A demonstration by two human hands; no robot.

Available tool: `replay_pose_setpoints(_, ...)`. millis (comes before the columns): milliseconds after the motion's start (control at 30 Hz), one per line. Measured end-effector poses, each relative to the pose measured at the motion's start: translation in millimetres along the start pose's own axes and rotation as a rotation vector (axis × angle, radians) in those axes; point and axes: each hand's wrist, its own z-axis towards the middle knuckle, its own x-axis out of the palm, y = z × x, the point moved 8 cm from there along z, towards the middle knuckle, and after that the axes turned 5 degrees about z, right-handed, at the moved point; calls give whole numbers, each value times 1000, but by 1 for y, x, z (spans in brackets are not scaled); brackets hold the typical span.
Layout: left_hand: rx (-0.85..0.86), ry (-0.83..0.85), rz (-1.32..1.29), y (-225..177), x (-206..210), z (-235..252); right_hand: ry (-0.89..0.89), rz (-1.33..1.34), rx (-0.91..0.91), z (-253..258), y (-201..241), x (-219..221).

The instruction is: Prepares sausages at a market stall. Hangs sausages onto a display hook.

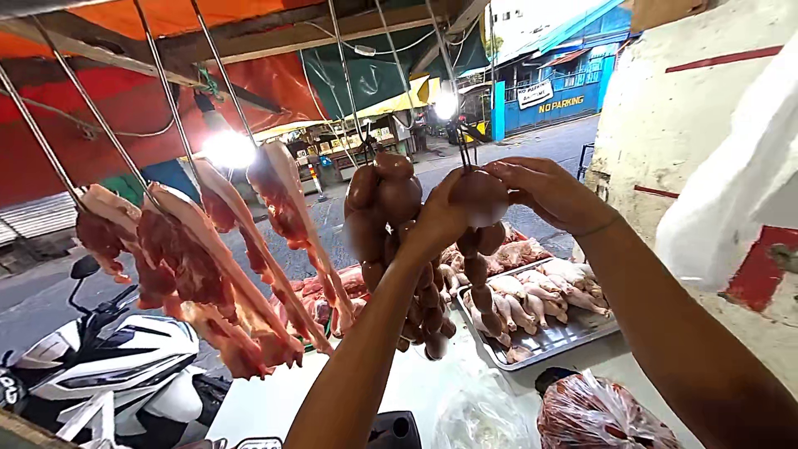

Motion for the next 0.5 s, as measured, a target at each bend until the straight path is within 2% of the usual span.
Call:
replay_pose_setpoints(67,41,-4,-7,2,1,-1,-29,5,-13,14,9,4)
replay_pose_setpoints(233,-18,-56,50,-13,-12,-10,101,106,10,36,23,26)
replay_pose_setpoints(333,-60,-48,47,-24,-23,-24,151,177,3,36,33,35)
replay_pose_setpoints(433,-31,-24,56,-34,-32,-35,246,264,-47,29,45,52)
replay_pose_setpoints(500,30,-103,47,-46,-41,-42,292,350,-83,24,50,59)
